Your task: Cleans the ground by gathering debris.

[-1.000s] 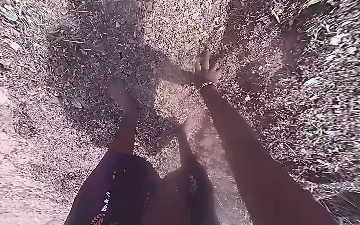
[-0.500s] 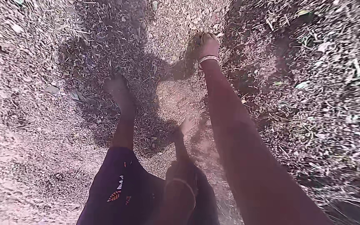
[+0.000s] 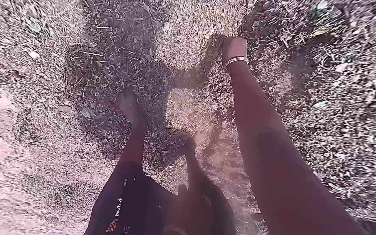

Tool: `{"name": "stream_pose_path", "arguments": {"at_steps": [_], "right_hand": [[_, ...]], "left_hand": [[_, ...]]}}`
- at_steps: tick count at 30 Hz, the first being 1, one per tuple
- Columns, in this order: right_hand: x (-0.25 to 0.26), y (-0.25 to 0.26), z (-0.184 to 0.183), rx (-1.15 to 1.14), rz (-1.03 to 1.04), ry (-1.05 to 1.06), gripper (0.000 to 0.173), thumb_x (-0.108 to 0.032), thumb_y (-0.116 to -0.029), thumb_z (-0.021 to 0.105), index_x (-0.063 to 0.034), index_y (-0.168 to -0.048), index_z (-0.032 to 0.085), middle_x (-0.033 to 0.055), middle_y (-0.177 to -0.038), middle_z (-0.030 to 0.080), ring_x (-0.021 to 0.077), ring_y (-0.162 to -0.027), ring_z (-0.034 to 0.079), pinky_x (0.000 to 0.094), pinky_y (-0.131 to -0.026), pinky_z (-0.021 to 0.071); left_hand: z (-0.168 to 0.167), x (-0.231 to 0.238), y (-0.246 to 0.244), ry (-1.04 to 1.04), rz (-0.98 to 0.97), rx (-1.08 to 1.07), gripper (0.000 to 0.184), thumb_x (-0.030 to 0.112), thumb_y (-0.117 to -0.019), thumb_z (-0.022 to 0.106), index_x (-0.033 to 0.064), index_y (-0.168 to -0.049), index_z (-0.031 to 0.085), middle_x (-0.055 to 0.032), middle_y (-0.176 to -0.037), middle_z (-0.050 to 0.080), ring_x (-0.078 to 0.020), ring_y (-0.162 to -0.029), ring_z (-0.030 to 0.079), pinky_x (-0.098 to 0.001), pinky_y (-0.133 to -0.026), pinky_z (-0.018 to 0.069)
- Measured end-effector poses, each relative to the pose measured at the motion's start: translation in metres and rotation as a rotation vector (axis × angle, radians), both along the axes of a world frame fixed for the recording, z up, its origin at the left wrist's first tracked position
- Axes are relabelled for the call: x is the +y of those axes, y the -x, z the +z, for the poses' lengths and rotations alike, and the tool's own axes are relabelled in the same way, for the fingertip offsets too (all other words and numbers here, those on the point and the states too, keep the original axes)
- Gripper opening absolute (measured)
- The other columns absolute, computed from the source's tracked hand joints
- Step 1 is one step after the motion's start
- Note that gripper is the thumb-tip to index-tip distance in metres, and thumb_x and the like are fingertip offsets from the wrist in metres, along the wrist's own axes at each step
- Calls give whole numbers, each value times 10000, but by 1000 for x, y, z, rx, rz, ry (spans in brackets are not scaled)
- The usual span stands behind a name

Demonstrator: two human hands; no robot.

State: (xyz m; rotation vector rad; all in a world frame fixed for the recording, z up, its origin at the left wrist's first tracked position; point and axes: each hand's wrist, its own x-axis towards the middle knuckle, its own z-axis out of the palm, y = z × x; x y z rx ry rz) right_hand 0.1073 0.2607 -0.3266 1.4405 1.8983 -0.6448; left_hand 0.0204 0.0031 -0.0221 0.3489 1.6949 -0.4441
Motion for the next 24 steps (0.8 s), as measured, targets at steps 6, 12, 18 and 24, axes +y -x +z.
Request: {"name": "stream_pose_path", "arguments": {"at_steps": [6,12,18,24], "right_hand": [[-11,-2,-35,-188,-180,66,706,-173,-1011,595,19,-1607,267,356,-1555,390,518,-1446,397,600,-1136,405],[7,-26,-13,130,-386,-84,386,-31,-996,490,-86,-1338,662,209,-1388,637,370,-1327,586,546,-1117,431],[54,-5,-33,157,-359,-140,394,-124,-942,600,-99,-1329,671,182,-1388,642,337,-1337,579,522,-1138,420],[44,7,-60,70,-239,-88,503,-117,-932,638,-25,-1422,571,260,-1492,523,384,-1409,498,499,-1174,393]], "left_hand": [[0,-2,9,20,-120,-50,541,132,-885,760,-113,-1309,531,-288,-1190,646,-389,-1034,667,-456,-823,556],[14,65,41,67,-92,-264,295,48,-974,624,-121,-1215,637,-279,-1159,684,-390,-1067,680,-447,-909,536],[10,11,30,-10,-131,-120,605,148,-854,771,-108,-1340,520,-283,-1198,647,-374,-1028,676,-444,-791,559],[16,12,36,17,-128,-190,616,121,-852,773,-119,-1350,502,-289,-1215,635,-374,-1029,679,-432,-793,564]]}}
